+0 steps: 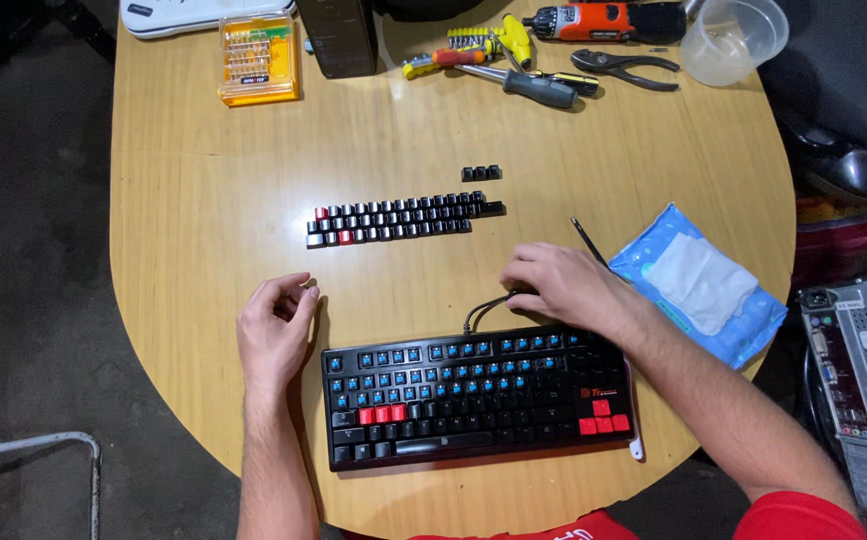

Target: The person assembles a mechanical keyboard by placing keycaps onto switches. They pick up keycaps from a row on the table and press them into place on the keyboard, working across multiple rows.

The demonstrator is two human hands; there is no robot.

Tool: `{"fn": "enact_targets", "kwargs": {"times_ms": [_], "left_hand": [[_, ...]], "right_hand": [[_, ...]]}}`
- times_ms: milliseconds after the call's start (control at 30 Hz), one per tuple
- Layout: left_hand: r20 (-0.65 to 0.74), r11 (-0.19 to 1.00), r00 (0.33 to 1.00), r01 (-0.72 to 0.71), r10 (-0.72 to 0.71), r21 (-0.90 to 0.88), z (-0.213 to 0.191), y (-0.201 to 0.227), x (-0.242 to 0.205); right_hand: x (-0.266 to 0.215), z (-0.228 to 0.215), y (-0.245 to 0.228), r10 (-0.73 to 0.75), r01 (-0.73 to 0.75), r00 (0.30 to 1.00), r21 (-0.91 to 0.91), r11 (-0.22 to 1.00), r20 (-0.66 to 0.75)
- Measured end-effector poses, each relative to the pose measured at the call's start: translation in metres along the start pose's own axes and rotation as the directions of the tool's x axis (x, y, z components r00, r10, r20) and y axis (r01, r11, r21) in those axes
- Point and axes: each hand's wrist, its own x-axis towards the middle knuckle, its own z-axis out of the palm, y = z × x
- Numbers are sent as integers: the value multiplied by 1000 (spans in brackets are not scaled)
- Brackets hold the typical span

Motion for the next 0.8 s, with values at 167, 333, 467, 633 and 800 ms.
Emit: {"fn": "enact_targets", "kwargs": {"times_ms": [167, 333, 467, 633, 800], "left_hand": [[-3, 1000, 1000, 3, -3, -3, 1, -3, 1], [-12, 1000, 1000, -7, 7, 2, 2, -1, -1], [-33, 1000, 999, -12, 12, 17, 3, 9, -8], [-54, 995, 995, -85, 87, 47, 7, 73, -50], [207, 856, 835, -465, 509, -227, 32, 137, -101]], "right_hand": [[-8, 5, 12, 49, -49, 999, 49, 998, 10], [-12, 4, 16, 41, -43, 999, 119, 992, 19], [-25, -17, 5, 51, -41, 997, 149, 988, -64], [-53, -32, -30, 90, 68, 925, 394, 917, -369], [-85, -19, -91, 58, 370, 843, 656, 658, -534]]}}
